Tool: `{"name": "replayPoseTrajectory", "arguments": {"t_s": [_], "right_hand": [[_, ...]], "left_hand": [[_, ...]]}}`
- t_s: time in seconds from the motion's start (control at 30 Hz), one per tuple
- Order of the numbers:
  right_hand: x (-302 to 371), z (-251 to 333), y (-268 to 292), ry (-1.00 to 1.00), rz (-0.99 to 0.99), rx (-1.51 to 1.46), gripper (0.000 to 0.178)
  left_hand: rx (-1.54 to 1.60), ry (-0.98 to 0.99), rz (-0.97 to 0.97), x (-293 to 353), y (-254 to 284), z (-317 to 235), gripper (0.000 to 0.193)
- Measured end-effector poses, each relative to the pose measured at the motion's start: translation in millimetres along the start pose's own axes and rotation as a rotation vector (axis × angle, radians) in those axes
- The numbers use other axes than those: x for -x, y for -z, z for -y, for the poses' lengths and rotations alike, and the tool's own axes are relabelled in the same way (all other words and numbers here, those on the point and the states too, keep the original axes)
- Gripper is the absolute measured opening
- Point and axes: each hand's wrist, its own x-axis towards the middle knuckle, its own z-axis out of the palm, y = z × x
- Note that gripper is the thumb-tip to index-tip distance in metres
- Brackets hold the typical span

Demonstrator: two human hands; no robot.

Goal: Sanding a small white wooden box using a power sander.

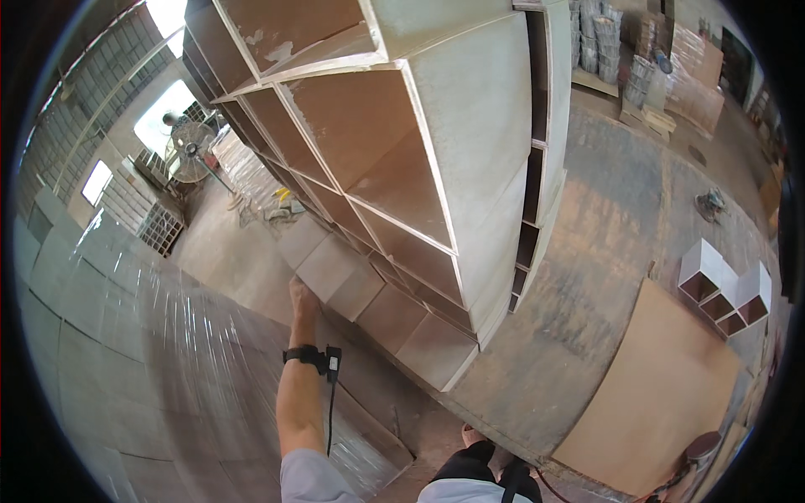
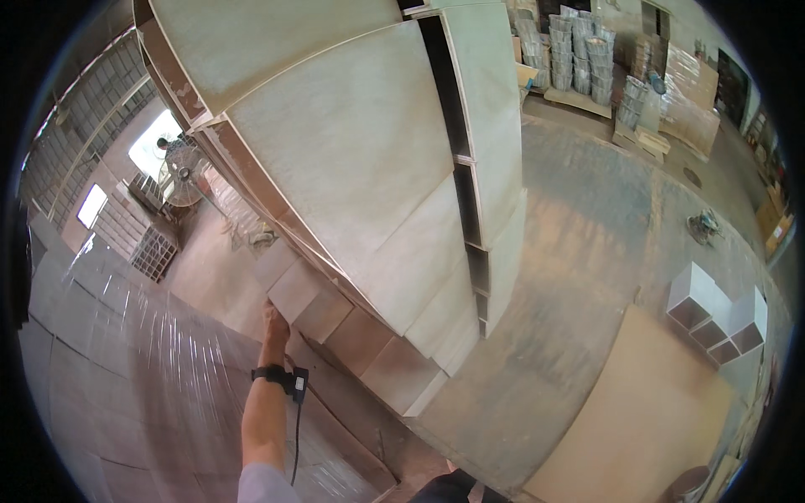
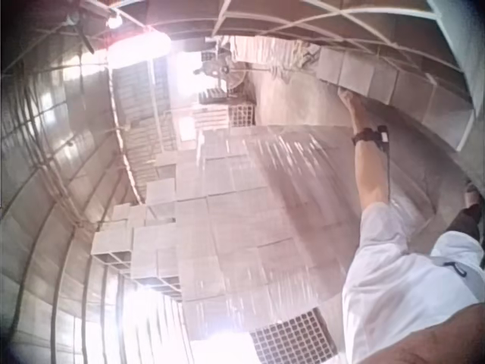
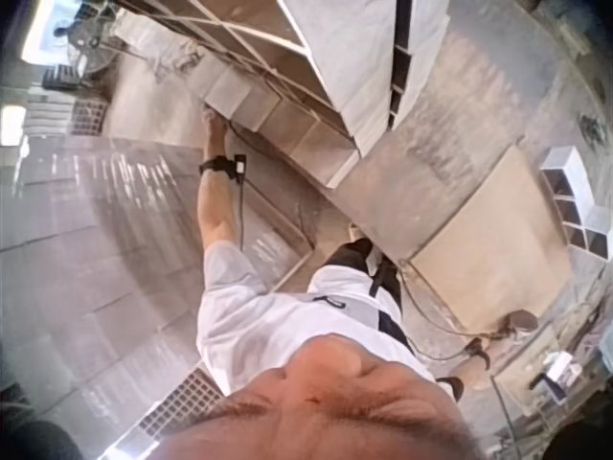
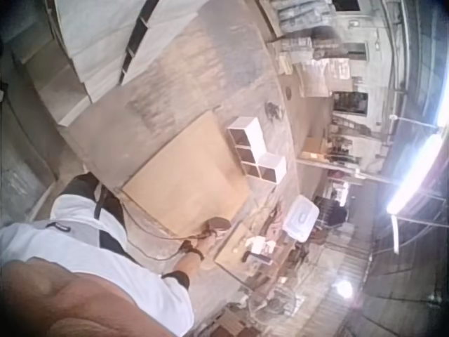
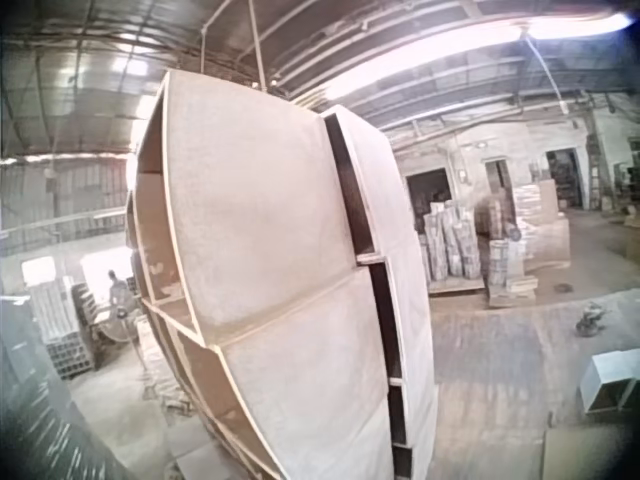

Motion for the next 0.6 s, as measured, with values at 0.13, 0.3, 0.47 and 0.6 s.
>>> {"name": "replayPoseTrajectory", "arguments": {"t_s": [0.13, 0.3, 0.47, 0.6], "right_hand": [[-3.5, -5.2, 9.8, 0.002, -0.011, -0.003, 0.044], [-10.0, -10.5, 16.1, -0.001, -0.007, -0.01, 0.045], [-20.1, -29.9, 46.5, 0.029, -0.012, -0.041, 0.045], [-28.0, -36.5, 57.6, 0.0, -0.021, -0.16, 0.043]], "left_hand": [[0.045, 0.005, -0.022, 5.5, -4.6, 1.4, 0.026], [-0.022, 0.036, 0.005, 6.7, 5.8, 7.5, 0.028], [0.0, -0.026, -0.074, -0.5, 7.2, 30.8, 0.029], [-0.646, -0.391, -0.097, 9.2, 62.8, 78.8, 0.027]]}}
